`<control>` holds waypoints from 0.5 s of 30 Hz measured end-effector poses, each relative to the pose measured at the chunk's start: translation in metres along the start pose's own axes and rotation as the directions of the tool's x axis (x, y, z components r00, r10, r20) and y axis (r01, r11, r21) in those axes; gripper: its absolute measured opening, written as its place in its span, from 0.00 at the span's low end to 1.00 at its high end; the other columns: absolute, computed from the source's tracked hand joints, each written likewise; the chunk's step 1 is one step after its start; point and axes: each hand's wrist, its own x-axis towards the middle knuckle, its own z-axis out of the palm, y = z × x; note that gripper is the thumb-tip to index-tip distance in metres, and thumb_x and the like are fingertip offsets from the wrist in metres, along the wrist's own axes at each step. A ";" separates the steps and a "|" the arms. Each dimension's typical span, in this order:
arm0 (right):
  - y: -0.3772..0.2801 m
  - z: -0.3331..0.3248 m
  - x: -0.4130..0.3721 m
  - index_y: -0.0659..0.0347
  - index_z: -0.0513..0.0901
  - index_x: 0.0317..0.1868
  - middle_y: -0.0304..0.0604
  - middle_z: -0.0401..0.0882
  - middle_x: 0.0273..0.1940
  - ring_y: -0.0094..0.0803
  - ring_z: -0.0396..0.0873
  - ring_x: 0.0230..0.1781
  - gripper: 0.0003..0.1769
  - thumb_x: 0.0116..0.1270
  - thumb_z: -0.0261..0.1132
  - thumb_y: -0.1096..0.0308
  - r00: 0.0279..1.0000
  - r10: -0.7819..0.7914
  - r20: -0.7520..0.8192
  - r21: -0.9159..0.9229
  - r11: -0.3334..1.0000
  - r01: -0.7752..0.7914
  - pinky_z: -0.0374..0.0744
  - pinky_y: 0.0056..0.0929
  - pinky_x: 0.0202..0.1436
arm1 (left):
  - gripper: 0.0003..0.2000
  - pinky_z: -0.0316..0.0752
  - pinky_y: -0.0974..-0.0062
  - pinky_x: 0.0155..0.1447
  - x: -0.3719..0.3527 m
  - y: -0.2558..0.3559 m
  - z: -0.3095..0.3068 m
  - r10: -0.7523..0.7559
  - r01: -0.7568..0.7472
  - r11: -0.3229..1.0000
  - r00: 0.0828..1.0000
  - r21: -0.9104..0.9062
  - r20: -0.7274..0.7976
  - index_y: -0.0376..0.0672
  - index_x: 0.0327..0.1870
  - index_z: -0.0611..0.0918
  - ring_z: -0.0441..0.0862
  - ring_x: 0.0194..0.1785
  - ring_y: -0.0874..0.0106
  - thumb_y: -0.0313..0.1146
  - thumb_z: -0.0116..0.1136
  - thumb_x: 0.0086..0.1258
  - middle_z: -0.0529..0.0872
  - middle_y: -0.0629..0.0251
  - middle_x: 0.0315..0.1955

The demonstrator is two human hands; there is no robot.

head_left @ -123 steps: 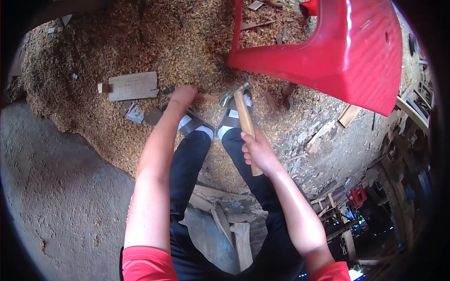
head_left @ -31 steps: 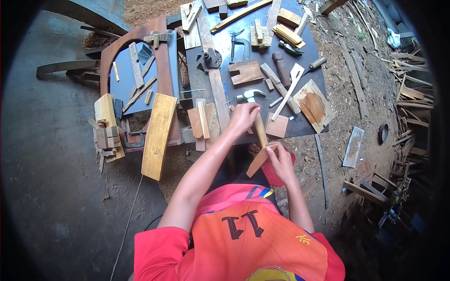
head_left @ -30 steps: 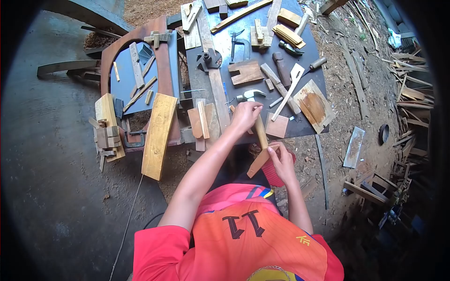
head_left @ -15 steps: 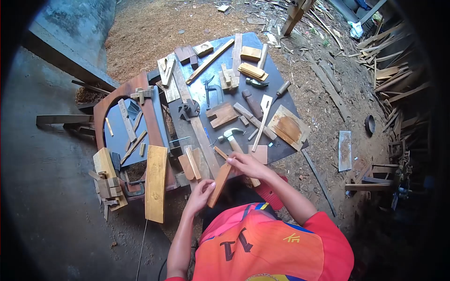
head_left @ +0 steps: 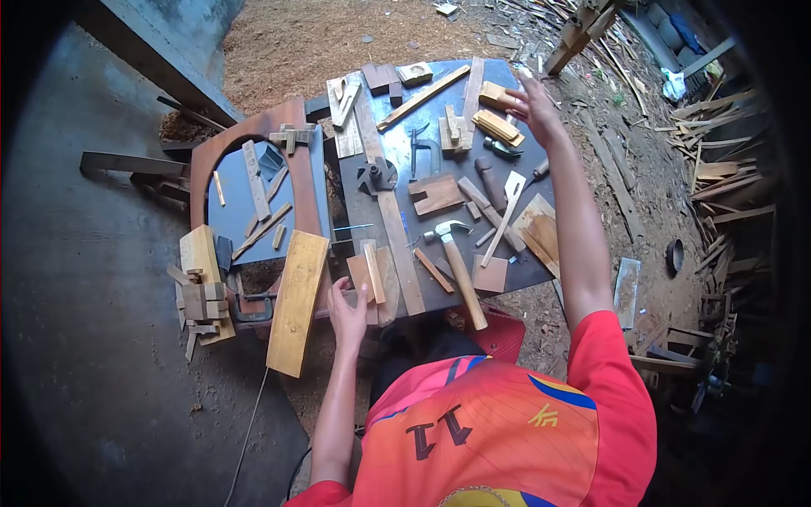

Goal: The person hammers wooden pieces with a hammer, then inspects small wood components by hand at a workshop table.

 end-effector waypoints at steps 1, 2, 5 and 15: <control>0.010 0.020 -0.013 0.66 0.53 0.80 0.63 0.76 0.66 0.40 0.85 0.58 0.48 0.76 0.61 0.40 0.995 0.013 0.094 -0.100 0.995 -0.004 0.81 0.35 0.58 | 0.28 0.75 0.58 0.66 0.004 0.002 0.010 0.064 -0.055 0.986 0.997 0.159 -0.048 0.33 0.64 0.77 0.81 0.61 0.52 0.45 0.68 0.72 0.84 0.50 0.52; 0.018 0.043 -0.042 0.66 0.61 0.77 0.56 0.79 0.63 0.36 0.85 0.56 0.41 0.78 0.61 0.45 0.977 0.027 0.209 -0.158 0.987 0.006 0.81 0.34 0.58 | 0.30 0.75 0.57 0.65 0.006 0.002 0.023 0.070 -0.059 0.980 0.996 0.191 -0.048 0.32 0.65 0.76 0.81 0.61 0.50 0.45 0.69 0.71 0.84 0.48 0.52; 0.082 0.090 -0.100 0.65 0.74 0.69 0.44 0.86 0.49 0.29 0.85 0.47 0.30 0.77 0.64 0.52 0.822 0.153 0.548 -0.340 0.939 0.052 0.81 0.29 0.52 | 0.34 0.76 0.53 0.64 0.012 -0.008 0.046 0.036 -0.029 0.973 0.999 0.228 -0.027 0.30 0.68 0.73 0.82 0.60 0.45 0.45 0.70 0.69 0.85 0.42 0.53; 0.163 0.173 -0.218 0.62 0.76 0.68 0.61 0.88 0.48 0.55 0.86 0.51 0.31 0.76 0.62 0.47 0.763 0.204 0.613 -0.599 0.750 0.281 0.81 0.46 0.57 | 0.27 0.79 0.53 0.60 0.012 -0.009 0.016 0.060 -0.060 0.998 0.998 0.004 -0.017 0.36 0.70 0.75 0.85 0.57 0.43 0.42 0.64 0.75 0.87 0.39 0.53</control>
